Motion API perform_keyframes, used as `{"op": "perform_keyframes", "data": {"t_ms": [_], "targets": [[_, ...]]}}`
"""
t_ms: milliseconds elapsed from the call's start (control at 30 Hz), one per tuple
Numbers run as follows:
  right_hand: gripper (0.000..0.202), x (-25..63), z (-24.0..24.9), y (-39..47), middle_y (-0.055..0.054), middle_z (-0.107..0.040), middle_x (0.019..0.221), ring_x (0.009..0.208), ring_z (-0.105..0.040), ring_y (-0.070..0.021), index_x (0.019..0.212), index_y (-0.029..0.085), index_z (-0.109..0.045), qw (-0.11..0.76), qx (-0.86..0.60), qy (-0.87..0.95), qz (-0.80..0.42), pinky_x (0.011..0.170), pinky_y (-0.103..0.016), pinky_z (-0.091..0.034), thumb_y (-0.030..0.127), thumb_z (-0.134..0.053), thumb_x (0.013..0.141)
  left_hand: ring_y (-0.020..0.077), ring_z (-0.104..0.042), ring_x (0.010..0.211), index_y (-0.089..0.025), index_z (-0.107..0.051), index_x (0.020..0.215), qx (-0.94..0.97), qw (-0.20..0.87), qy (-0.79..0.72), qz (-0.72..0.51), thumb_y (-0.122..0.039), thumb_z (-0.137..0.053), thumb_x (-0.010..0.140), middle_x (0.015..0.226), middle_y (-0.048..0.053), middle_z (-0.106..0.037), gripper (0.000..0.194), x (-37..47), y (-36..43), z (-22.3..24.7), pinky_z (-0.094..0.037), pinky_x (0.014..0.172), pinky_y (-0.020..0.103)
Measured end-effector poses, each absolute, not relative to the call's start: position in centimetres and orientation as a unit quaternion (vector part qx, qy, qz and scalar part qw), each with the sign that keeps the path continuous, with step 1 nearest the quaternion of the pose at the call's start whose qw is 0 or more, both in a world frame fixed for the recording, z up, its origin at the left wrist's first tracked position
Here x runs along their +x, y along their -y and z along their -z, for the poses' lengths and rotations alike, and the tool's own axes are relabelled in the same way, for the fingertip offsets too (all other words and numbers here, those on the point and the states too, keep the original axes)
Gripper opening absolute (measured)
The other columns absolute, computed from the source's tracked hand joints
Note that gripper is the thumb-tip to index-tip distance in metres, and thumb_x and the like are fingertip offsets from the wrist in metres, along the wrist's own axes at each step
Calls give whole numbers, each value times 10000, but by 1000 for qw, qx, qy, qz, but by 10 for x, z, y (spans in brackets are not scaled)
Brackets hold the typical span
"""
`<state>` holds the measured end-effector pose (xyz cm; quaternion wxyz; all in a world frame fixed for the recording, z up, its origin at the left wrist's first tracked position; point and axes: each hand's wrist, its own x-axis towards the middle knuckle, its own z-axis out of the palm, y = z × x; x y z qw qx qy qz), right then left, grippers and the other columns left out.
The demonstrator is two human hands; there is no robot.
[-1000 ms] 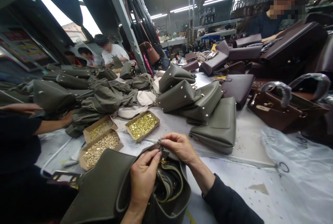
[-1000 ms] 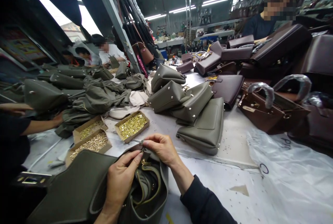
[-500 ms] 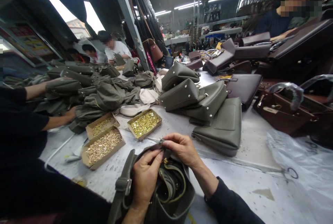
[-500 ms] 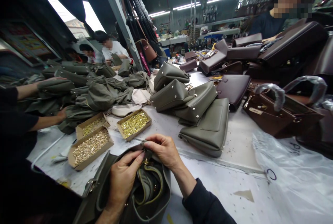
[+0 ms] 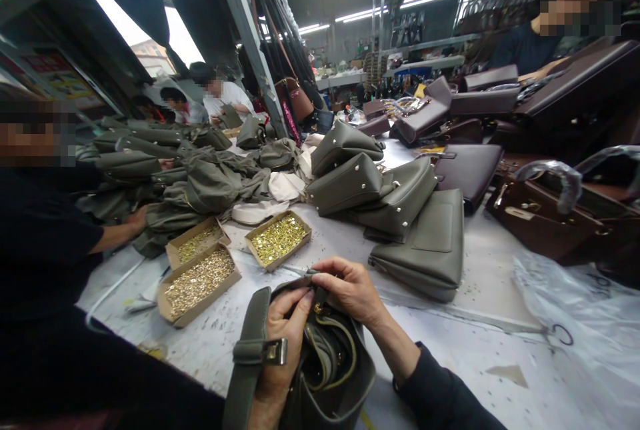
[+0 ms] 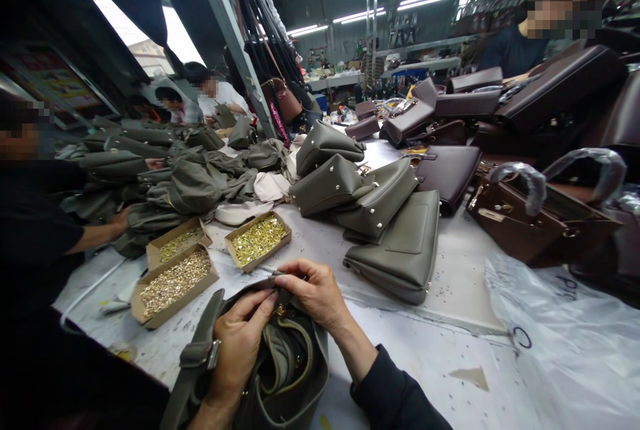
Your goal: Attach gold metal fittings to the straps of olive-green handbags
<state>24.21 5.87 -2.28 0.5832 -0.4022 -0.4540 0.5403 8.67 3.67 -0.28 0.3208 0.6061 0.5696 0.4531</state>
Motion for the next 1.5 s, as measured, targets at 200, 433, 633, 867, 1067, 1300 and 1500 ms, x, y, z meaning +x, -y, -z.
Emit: {"op": "perform_keyframes", "data": {"t_ms": [200,433,633,867,1067,1300,1500], "targets": [[252,243,23,-58,-13,-742,803,715,-628,-145,926,194,-788,580,-413,465,-525,686,-248,-472,411,-782,797,284,-714,942,-206,-803,906,579,349,-596,-433,-495,-701,799,989,89,-773,325,87,-37,1,-545,989,426],[249,242,24,-57,-5,-736,791,699,-620,-141,932,200,-788,582,-416,472,-515,674,-246,-472,409,-783,798,277,-724,902,-191,-792,861,581,347,-594,-434,-501,-703,799,910,83,-778,328,89,-37,-5,-552,982,417],[262,243,24,-57,-18,-753,836,744,-645,-159,948,204,-787,579,-410,494,-503,712,-262,-490,430,-772,816,280,-740,858,-170,-784,846,559,376,-601,-429,-525,-723,778,869,92,-781,366,89,-38,-7,-608,845,376],[249,244,22,-56,-12,-744,811,724,-632,-153,944,206,-790,574,-419,503,-491,696,-259,-482,422,-758,825,286,-735,843,-155,-779,838,537,393,-615,-423,-484,-746,729,863,98,-783,348,84,-40,-3,-594,851,378],[253,244,21,-56,-17,-750,823,742,-644,-162,945,205,-793,571,-423,497,-498,712,-266,-488,419,-761,814,248,-724,743,-140,-752,789,504,431,-600,-447,-446,-786,672,779,81,-768,330,85,-40,-3,-590,705,306],[269,245,22,-56,-21,-756,847,741,-650,-159,959,198,-790,568,-412,511,-496,710,-260,-498,427,-768,820,229,-710,733,-132,-759,790,484,443,-605,-451,-449,-805,627,776,80,-772,360,83,-42,-5,-562,696,279],[275,247,19,-56,-18,-763,859,772,-664,-161,971,199,-788,566,-407,531,-482,733,-256,-499,435,-766,832,227,-694,697,-134,-761,749,476,419,-625,-455,-453,-824,575,722,72,-760,369,85,-41,-10,-547,673,276]]}}
